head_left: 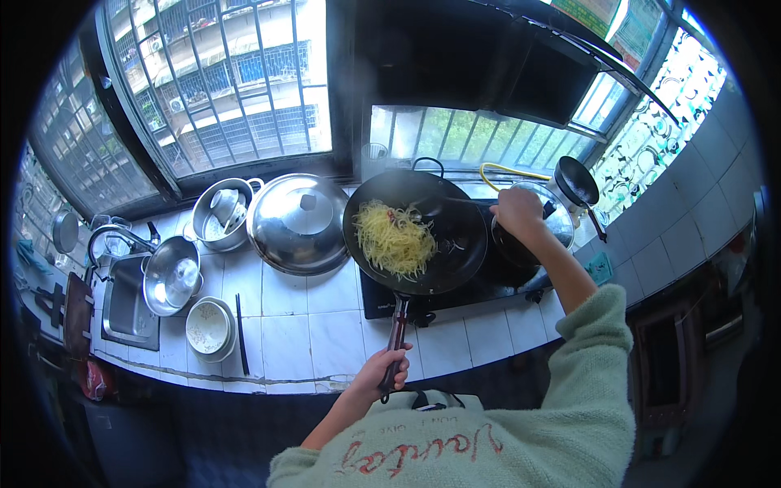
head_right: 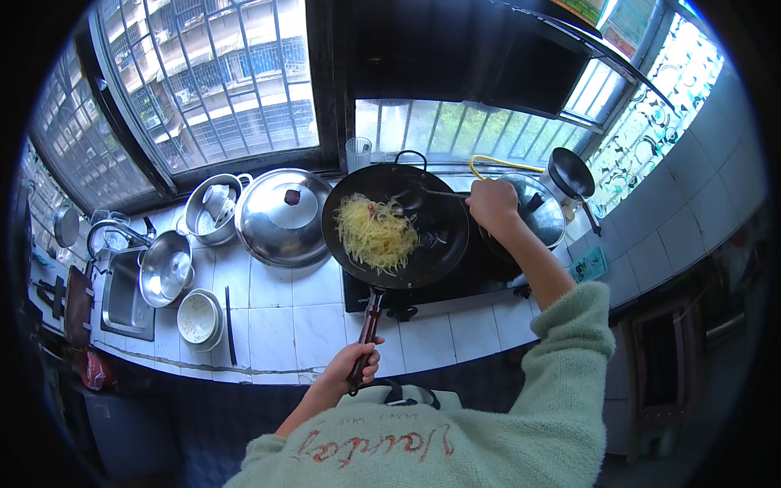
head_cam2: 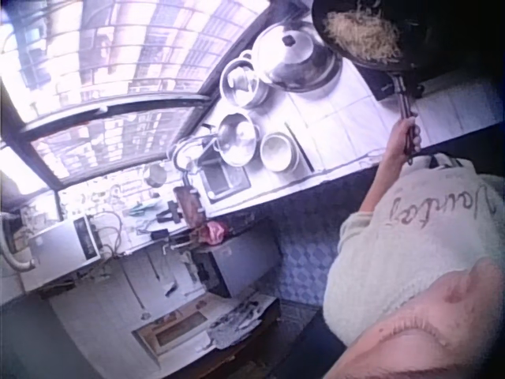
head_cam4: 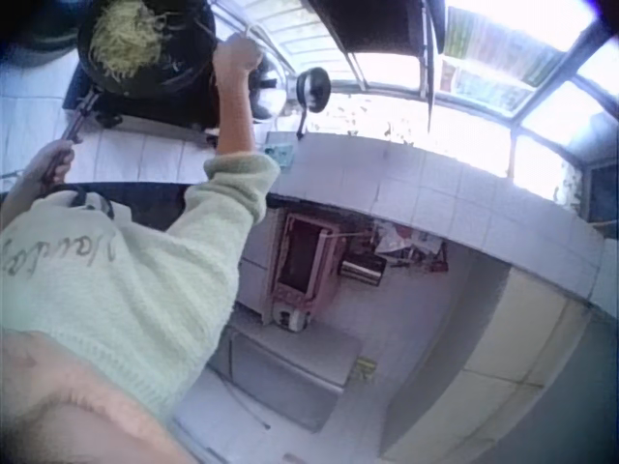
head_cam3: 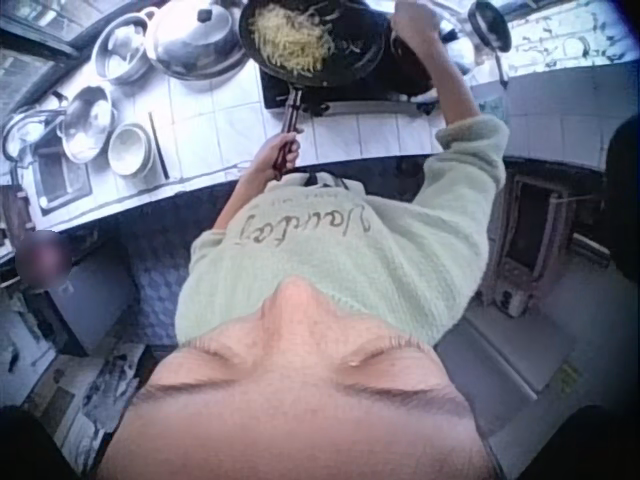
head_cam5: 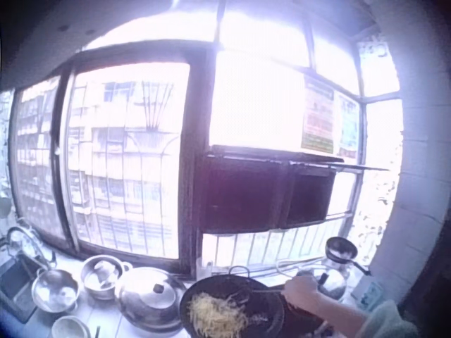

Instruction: The person stir-fries noodles in a wok on a gas stove, adding seasoning from a bottle and repeatedly stirring with a spatula. The person briefly washes hands at the sink and returns to continue stirring the noodles.

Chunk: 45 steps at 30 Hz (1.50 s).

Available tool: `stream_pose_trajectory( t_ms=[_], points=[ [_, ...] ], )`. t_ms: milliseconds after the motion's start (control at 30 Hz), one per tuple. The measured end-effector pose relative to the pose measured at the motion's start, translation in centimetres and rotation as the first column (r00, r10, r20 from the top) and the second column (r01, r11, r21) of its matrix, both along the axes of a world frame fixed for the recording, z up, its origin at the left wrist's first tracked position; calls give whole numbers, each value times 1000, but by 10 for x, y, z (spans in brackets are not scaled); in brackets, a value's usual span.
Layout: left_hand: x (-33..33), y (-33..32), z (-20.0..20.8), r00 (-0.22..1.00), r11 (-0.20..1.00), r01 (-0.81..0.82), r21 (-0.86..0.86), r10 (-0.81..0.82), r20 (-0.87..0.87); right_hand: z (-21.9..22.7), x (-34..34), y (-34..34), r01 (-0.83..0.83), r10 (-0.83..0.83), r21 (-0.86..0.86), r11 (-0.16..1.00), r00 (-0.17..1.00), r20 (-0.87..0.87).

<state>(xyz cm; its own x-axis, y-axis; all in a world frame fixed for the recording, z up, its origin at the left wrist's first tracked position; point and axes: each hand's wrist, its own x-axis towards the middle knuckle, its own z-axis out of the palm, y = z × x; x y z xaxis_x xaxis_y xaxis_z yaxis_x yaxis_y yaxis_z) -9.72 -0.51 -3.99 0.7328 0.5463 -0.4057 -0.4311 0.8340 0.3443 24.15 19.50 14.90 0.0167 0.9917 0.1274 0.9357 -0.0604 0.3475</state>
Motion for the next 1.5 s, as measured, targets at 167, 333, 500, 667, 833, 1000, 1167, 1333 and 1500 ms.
stream_pose_trajectory(
  t_ms=[167, 333, 500, 667, 833, 1000, 1167, 1333, 1500],
  points=[
    [0, 1, -2, 999, 999, -14, -36, 13, -44, 0, 32, 31, 89, -57, -243, 966, 989, 137],
    [-1, 1, -2, 999, 999, -17, -35, 16, -37, -65, 38, 48, 183, -405, -661, 728, 892, -200],
    [-1, 1, 0, 1000, 1000, 7, -1, -7, -11, -109, -4, 22, 155, -413, -469, 870, 749, -518],
    [-1, 0, 1, 998, 1000, -7, -23, 6, -65, -43, -19, -11, 135, -180, -144, 980, 910, -374],
    [0, 0, 2, 998, 999, -9, -36, 7, -59, 11, -37, -27, 24, -24, -1, 1000, 985, -168],
    [-1, 0, 3, 1000, 1000, 11, -20, -11, -10, 29, -38, -16, -18, 19, -44, 999, 999, 37],
    [-1, 1, 0, 999, 999, -11, -42, 8, -50, 31, -6, 7, 30, 12, -242, 970, 985, 171],
    [0, 0, -2, 999, 999, -12, -35, 10, -47, -8, 27, 25, 193, -391, -719, 667, 913, -118],
    [0, 1, 1, 1000, 1000, 7, -13, -7, -16, -116, 0, 9, -107, -572, -679, 726, 455, -683]
  ],
)
